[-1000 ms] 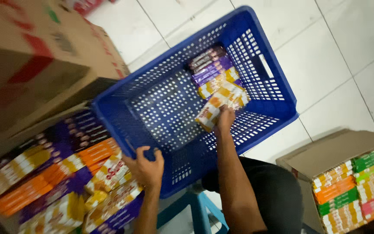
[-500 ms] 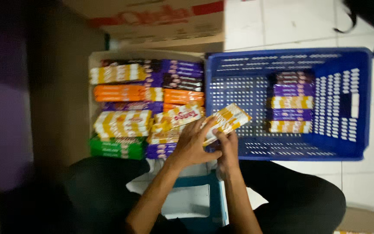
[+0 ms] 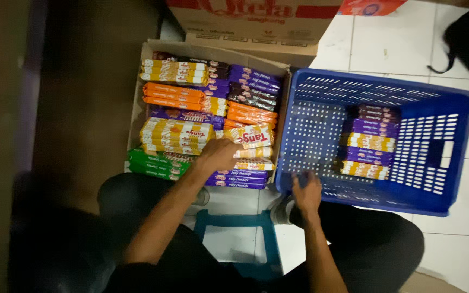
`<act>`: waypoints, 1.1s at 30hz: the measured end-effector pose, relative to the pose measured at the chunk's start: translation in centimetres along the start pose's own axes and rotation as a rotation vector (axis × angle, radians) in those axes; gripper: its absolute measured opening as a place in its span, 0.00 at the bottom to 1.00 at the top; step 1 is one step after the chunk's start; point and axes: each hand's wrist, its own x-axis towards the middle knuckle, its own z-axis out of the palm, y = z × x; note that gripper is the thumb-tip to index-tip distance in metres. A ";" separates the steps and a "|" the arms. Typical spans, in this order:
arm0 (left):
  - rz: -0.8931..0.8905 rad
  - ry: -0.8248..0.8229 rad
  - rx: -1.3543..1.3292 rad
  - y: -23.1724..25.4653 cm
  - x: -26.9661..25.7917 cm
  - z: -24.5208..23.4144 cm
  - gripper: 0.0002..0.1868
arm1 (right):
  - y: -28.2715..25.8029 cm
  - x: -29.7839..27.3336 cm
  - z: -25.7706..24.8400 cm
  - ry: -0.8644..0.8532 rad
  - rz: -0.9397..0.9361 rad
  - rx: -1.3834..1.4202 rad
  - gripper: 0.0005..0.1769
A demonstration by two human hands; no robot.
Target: The person transfers various packaged snack bars from a cardboard box into a blue plastic basket. They handle the items by hand, picking them up from the box and arranging them in rows within the basket.
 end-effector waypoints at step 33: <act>-0.023 0.256 -0.052 -3.3 -3.6 -1.0 0.28 | -21.4 4.5 -0.1 -0.609 -0.611 -0.394 0.19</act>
